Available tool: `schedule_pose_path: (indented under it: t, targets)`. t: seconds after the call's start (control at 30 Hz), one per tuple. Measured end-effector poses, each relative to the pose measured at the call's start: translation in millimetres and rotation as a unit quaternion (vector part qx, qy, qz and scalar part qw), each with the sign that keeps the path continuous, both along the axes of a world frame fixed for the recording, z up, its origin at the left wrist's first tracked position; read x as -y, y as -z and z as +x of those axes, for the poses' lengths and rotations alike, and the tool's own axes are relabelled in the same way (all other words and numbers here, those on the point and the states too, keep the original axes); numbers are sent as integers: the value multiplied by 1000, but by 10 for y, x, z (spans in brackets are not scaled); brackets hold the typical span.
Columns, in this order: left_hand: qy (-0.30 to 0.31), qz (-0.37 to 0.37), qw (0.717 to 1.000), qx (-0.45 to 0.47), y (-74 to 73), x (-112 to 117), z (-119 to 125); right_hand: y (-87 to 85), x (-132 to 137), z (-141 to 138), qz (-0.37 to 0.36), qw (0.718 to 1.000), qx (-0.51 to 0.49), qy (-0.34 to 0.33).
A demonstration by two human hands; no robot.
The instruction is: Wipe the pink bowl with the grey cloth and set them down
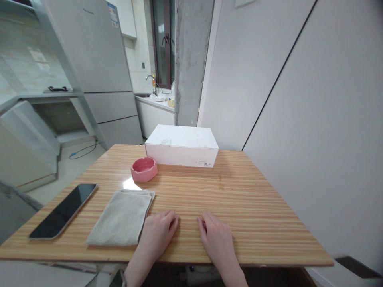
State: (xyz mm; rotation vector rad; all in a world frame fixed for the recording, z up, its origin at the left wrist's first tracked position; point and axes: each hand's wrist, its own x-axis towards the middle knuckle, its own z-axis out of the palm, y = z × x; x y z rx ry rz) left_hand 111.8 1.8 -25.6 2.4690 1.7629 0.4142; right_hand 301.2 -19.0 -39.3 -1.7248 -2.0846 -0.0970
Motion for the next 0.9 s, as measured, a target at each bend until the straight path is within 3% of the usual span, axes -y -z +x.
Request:
schedule_pose_path:
  t: [0.9]
  targets:
    - [2, -5, 1000, -5, -13, 19, 5, 21, -8, 5, 3, 1000, -14, -3]
